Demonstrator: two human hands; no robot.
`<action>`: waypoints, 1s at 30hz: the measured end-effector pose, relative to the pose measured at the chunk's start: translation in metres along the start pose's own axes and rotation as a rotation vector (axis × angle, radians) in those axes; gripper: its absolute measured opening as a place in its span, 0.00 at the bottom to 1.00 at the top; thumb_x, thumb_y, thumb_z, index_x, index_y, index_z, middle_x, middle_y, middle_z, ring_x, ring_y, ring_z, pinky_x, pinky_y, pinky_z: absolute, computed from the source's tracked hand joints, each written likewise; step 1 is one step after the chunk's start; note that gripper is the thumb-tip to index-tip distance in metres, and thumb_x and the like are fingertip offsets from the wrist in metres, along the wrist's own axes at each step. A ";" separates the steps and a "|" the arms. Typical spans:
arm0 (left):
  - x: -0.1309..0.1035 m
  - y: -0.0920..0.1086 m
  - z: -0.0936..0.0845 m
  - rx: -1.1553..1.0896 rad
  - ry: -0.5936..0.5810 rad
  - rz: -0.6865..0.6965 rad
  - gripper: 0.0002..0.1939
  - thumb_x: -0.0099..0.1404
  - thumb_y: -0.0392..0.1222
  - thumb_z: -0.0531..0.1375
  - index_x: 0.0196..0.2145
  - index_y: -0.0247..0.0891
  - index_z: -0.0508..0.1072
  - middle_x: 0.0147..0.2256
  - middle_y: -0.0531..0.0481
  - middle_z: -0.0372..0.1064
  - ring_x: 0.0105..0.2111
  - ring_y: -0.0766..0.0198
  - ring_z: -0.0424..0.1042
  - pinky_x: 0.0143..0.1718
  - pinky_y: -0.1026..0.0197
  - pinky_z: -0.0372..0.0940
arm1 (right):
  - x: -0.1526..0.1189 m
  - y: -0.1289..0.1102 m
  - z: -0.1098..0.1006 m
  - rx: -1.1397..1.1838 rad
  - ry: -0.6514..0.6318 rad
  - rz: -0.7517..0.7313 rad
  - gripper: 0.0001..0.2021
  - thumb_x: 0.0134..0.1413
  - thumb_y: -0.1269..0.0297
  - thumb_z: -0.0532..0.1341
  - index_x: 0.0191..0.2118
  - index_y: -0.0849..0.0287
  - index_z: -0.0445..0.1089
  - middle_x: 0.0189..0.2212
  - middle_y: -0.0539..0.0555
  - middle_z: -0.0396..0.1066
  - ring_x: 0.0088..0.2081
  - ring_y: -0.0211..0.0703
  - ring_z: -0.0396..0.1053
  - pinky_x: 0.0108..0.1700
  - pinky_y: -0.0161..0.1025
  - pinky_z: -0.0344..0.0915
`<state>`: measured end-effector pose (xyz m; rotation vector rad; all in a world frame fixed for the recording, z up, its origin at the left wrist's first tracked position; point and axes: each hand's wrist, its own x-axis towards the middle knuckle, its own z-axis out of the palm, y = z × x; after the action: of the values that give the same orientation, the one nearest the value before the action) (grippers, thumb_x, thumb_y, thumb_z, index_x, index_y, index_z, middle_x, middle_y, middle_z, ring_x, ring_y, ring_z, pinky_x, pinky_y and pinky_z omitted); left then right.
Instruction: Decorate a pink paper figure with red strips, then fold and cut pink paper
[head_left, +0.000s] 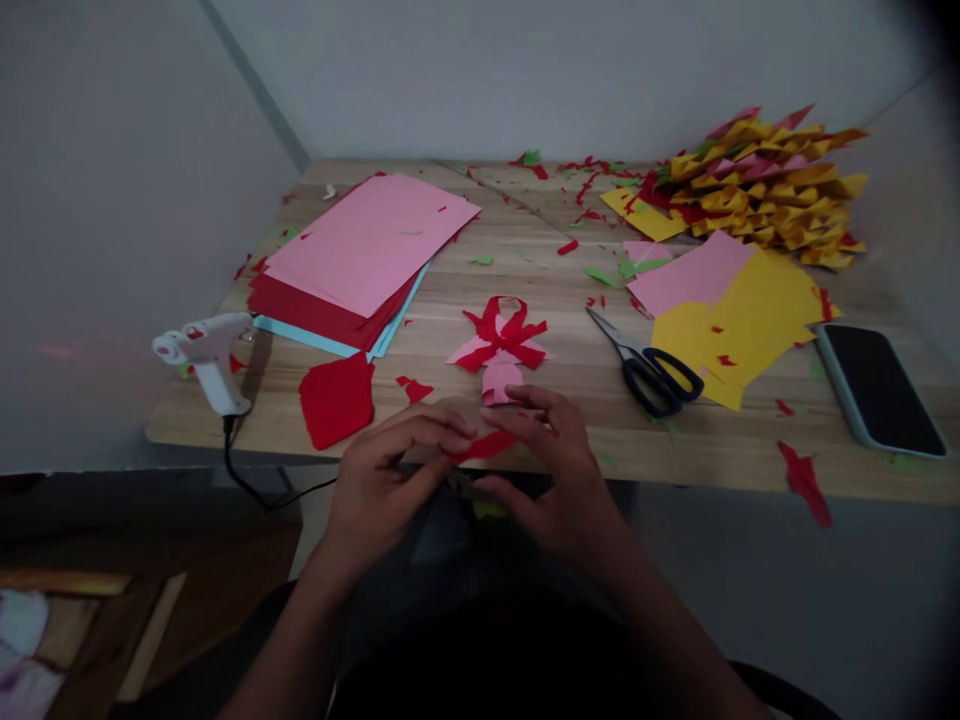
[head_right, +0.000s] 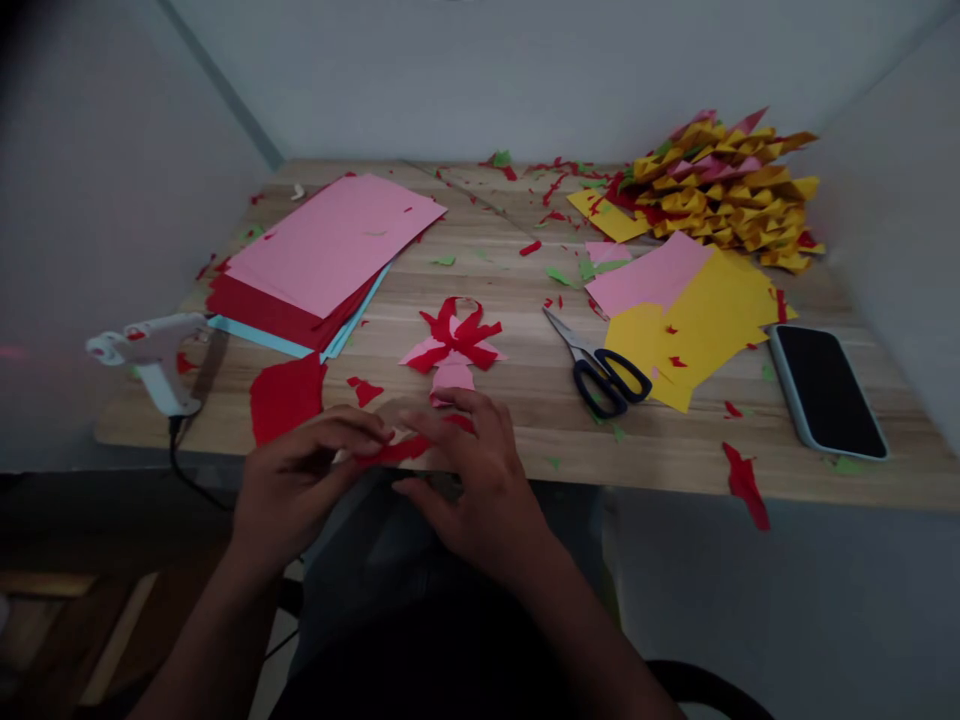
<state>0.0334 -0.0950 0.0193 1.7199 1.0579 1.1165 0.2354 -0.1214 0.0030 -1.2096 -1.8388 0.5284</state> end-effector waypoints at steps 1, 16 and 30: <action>-0.003 0.003 -0.003 0.058 -0.024 0.084 0.09 0.64 0.28 0.64 0.35 0.42 0.79 0.39 0.51 0.78 0.41 0.66 0.77 0.45 0.64 0.70 | 0.000 0.000 0.002 0.018 0.040 -0.021 0.14 0.58 0.65 0.67 0.50 0.53 0.73 0.56 0.60 0.68 0.58 0.52 0.66 0.55 0.51 0.68; -0.026 -0.006 0.005 -0.052 0.175 -0.227 0.21 0.57 0.35 0.71 0.48 0.43 0.77 0.42 0.48 0.78 0.40 0.61 0.77 0.45 0.60 0.72 | -0.012 -0.003 0.001 0.280 0.019 0.361 0.04 0.59 0.65 0.65 0.33 0.53 0.77 0.28 0.49 0.79 0.30 0.41 0.74 0.34 0.37 0.69; -0.030 -0.002 0.023 -0.100 0.566 -0.118 0.08 0.61 0.32 0.68 0.28 0.42 0.76 0.30 0.56 0.77 0.32 0.67 0.76 0.39 0.63 0.71 | -0.023 0.035 -0.037 0.037 0.088 0.673 0.13 0.57 0.55 0.64 0.42 0.56 0.78 0.32 0.54 0.79 0.33 0.46 0.75 0.36 0.40 0.68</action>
<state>0.0471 -0.1266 0.0034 1.2677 1.3910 1.5973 0.2887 -0.1304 -0.0118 -1.7948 -1.3115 0.8509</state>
